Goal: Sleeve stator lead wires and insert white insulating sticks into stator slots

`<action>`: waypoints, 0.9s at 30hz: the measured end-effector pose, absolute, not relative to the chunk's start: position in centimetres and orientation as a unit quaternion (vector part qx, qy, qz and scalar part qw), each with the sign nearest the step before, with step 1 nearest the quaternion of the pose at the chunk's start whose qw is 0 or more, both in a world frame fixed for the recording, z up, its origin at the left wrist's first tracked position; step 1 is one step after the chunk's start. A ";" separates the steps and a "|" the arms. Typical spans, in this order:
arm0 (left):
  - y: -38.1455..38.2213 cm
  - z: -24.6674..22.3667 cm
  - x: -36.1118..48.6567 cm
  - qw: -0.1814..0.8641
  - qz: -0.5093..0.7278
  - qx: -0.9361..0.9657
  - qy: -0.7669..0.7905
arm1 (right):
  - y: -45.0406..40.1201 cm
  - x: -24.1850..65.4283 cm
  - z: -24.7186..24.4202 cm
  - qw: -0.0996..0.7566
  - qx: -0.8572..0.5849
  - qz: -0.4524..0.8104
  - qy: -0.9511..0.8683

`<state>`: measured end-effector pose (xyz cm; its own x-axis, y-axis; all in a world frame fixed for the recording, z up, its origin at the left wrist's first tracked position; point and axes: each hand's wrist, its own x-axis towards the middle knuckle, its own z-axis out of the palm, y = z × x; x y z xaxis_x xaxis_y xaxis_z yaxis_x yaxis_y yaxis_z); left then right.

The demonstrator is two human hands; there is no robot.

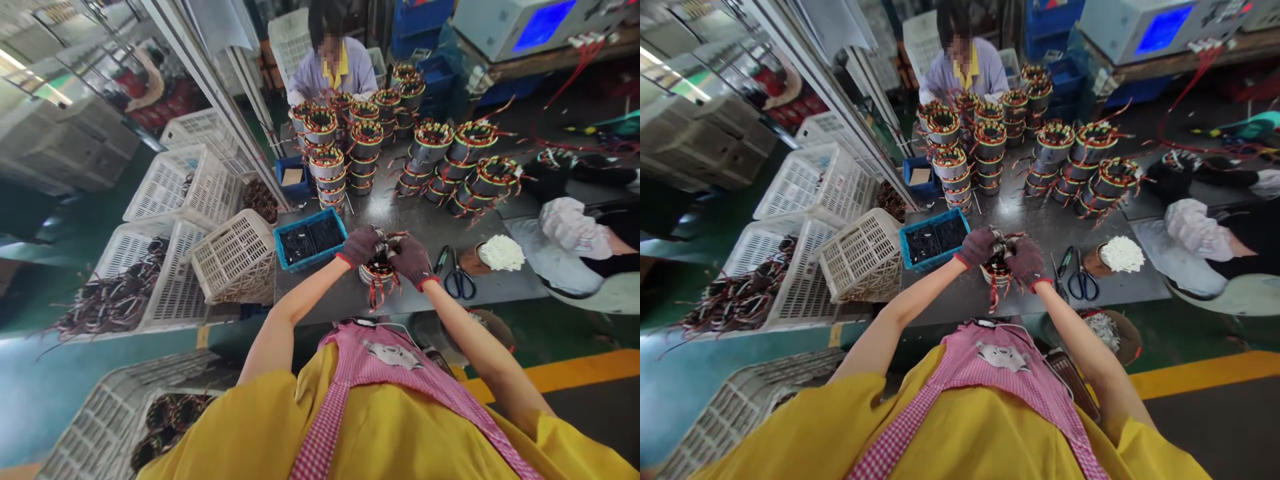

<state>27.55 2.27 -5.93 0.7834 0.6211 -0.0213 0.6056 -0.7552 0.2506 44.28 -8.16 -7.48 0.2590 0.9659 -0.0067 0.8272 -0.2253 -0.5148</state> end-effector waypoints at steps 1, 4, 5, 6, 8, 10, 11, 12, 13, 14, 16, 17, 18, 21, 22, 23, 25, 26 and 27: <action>2.4 -5.9 27.5 0.123 0.025 0.939 0.321 | -8.1 44.3 -7.7 0.226 -0.762 0.171 -0.583; 3.1 -5.6 27.9 0.107 -0.002 0.953 0.283 | -7.8 44.8 -8.2 0.251 -0.743 0.209 -0.584; 3.3 -5.5 28.2 0.101 -0.004 0.957 0.270 | -7.6 45.0 -8.2 0.248 -0.739 0.224 -0.585; 3.5 -5.4 28.4 0.095 -0.005 0.961 0.260 | -7.4 45.2 -8.1 0.242 -0.736 0.240 -0.585; 3.5 -5.3 28.7 0.084 -0.004 0.965 0.249 | -7.4 45.5 -7.8 0.241 -0.733 0.261 -0.580; 3.3 -5.4 28.8 0.077 -0.001 0.967 0.241 | -8.1 45.7 -7.5 0.267 -0.719 0.272 -0.581; 3.2 -5.5 28.8 0.077 0.003 0.969 0.236 | -8.6 45.7 -7.5 0.290 -0.705 0.275 -0.585; 3.1 -5.6 28.7 0.077 0.007 0.970 0.230 | -9.2 45.7 -7.5 0.316 -0.692 0.275 -0.587; 3.1 -5.7 28.7 0.077 0.012 0.972 0.221 | -9.9 45.7 -7.5 0.340 -0.685 0.272 -0.584; 3.1 -5.8 28.7 0.077 0.013 0.975 0.209 | -10.6 45.7 -7.6 0.359 -0.684 0.267 -0.576; 3.3 -5.8 28.6 0.073 0.010 0.981 0.180 | -11.6 45.4 -7.9 0.371 -0.702 0.252 -0.553; 3.4 -5.7 28.6 0.069 0.004 0.984 0.162 | -11.8 45.3 -8.1 0.369 -0.713 0.248 -0.543; 3.5 -5.5 28.6 0.065 -0.002 0.987 0.144 | -11.9 45.0 -8.3 0.367 -0.720 0.248 -0.533; 3.6 -5.3 28.4 0.065 -0.017 0.991 0.112 | -11.4 44.2 -9.0 0.380 -0.734 0.253 -0.502; 3.5 -5.3 28.4 0.074 -0.015 0.991 0.114 | -11.2 44.0 -9.2 0.384 -0.740 0.249 -0.492; 3.3 -5.5 28.4 0.087 -0.005 0.988 0.128 | -11.0 43.9 -9.4 0.384 -0.746 0.242 -0.487; 2.6 -6.2 28.7 0.119 0.037 0.973 0.196 | -10.7 43.7 -9.5 0.373 -0.757 0.225 -0.487; 2.2 -6.5 28.9 0.137 0.064 0.959 0.240 | -10.6 43.6 -9.5 0.367 -0.760 0.218 -0.489; 1.8 -6.9 29.2 0.155 0.087 0.943 0.282 | -10.6 43.7 -9.4 0.361 -0.763 0.212 -0.493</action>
<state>29.16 1.83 -6.86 0.8257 0.5589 0.0766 0.5050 -0.7928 0.3413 43.66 -10.56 -9.41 0.4245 0.9048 0.0323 0.5990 -0.2539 -0.7594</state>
